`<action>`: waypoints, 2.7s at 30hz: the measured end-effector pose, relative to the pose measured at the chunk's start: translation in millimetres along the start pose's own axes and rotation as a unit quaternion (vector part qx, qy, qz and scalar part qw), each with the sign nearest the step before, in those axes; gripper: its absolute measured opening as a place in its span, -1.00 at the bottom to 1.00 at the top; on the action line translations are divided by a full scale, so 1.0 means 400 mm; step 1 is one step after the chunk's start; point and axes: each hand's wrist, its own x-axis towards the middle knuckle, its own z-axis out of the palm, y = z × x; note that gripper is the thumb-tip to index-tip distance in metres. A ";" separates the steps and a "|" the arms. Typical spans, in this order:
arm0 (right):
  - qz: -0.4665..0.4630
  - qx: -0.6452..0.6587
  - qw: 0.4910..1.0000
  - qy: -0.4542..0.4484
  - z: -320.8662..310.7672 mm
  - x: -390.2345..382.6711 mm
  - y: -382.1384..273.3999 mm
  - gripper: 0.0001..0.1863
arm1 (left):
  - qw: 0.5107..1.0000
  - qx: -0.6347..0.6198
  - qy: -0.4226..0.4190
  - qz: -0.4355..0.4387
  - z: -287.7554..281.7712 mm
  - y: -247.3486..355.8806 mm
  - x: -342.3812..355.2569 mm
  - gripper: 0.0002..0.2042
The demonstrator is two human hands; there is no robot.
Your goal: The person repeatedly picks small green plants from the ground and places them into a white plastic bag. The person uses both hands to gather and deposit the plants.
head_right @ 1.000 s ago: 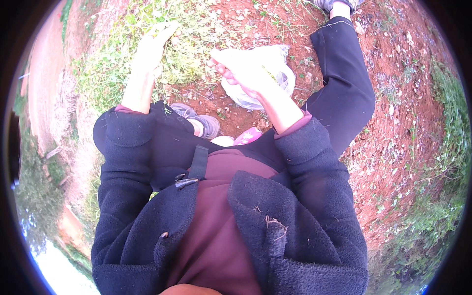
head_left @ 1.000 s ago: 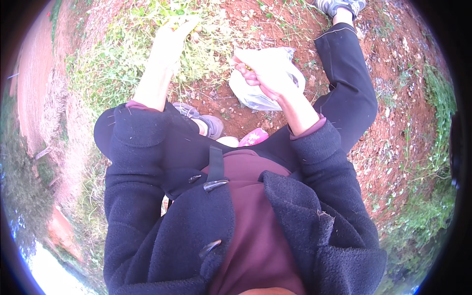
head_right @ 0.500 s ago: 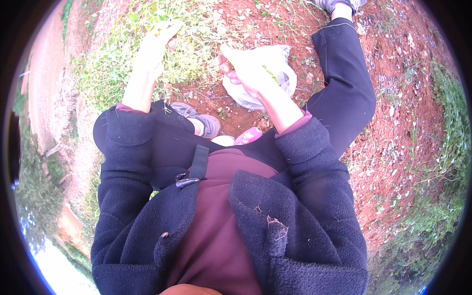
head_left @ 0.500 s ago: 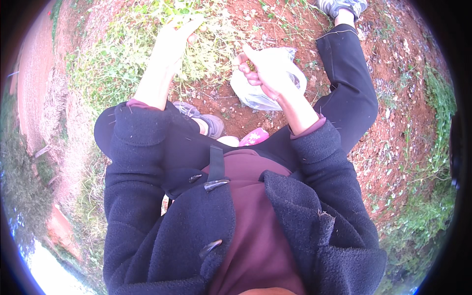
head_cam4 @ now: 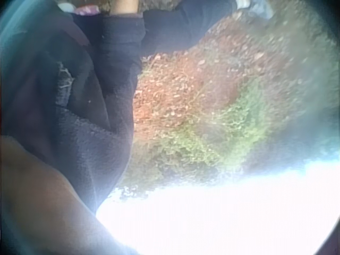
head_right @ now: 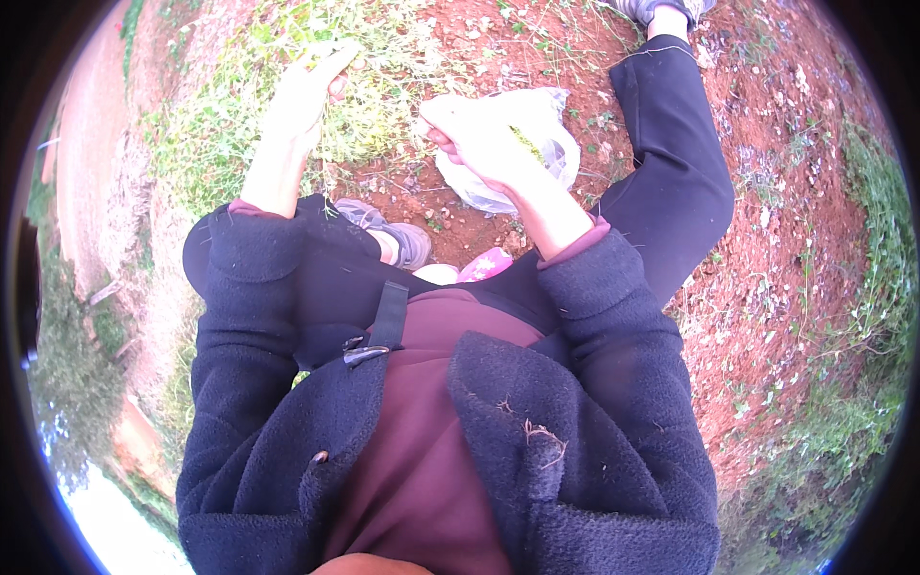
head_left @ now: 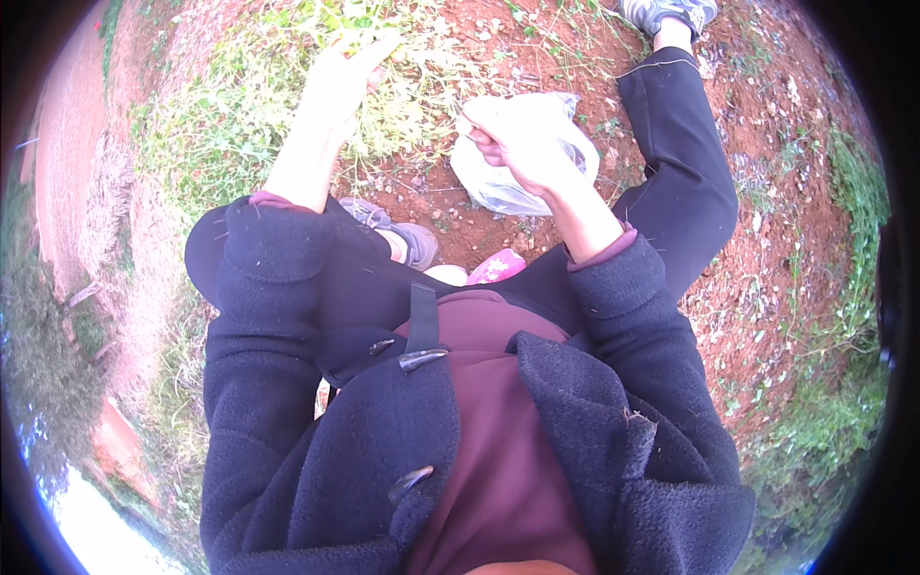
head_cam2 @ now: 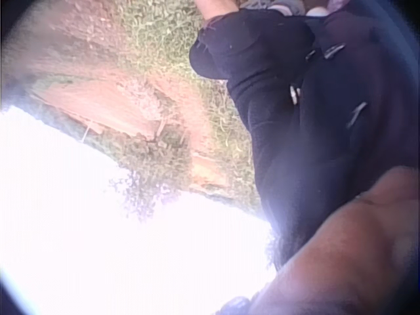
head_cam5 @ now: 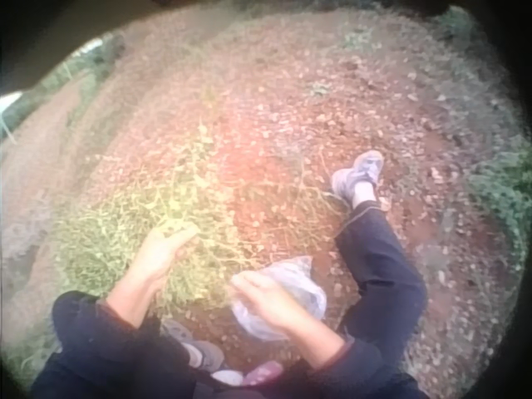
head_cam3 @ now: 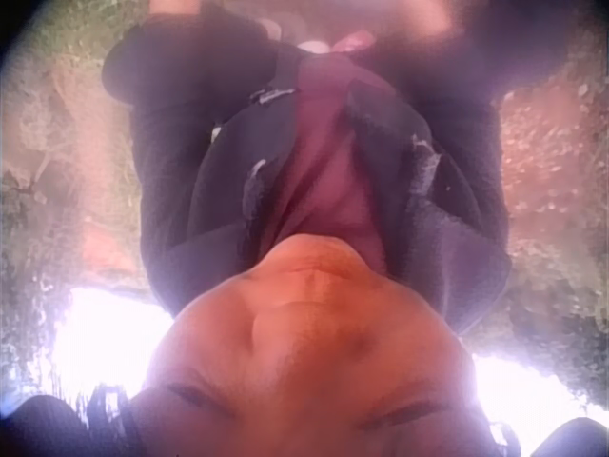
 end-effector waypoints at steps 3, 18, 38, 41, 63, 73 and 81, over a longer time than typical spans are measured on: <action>-0.014 0.057 0.997 -0.057 -0.026 -0.016 -0.026 -0.71 | 0.999 -0.041 -0.004 0.009 -0.023 -0.007 0.009 -0.81; 0.001 0.064 0.998 -0.012 0.028 -0.005 -0.058 -0.69 | 0.998 -0.028 -0.057 -0.016 0.017 -0.001 -0.002 -0.78; -0.045 0.053 0.997 0.018 0.023 0.068 0.002 -0.82 | 0.988 0.029 -0.139 -0.064 0.057 0.020 -0.027 -0.87; -0.046 -0.002 0.999 0.019 0.021 0.065 0.004 -0.82 | 0.994 0.026 -0.091 -0.063 0.065 0.017 -0.032 -0.88; 0.047 0.219 0.973 -0.059 -0.018 0.044 0.005 -0.56 | 0.997 0.024 -0.069 -0.009 0.021 -0.025 0.002 -0.79; 0.051 0.211 0.975 -0.040 -0.032 0.048 0.004 -0.51 | 0.995 0.050 -0.090 -0.013 0.017 -0.006 -0.005 -0.84; 0.037 0.109 0.991 -0.074 0.001 0.041 -0.006 -0.67 | 0.989 0.105 -0.097 -0.035 0.022 -0.002 -0.006 -0.83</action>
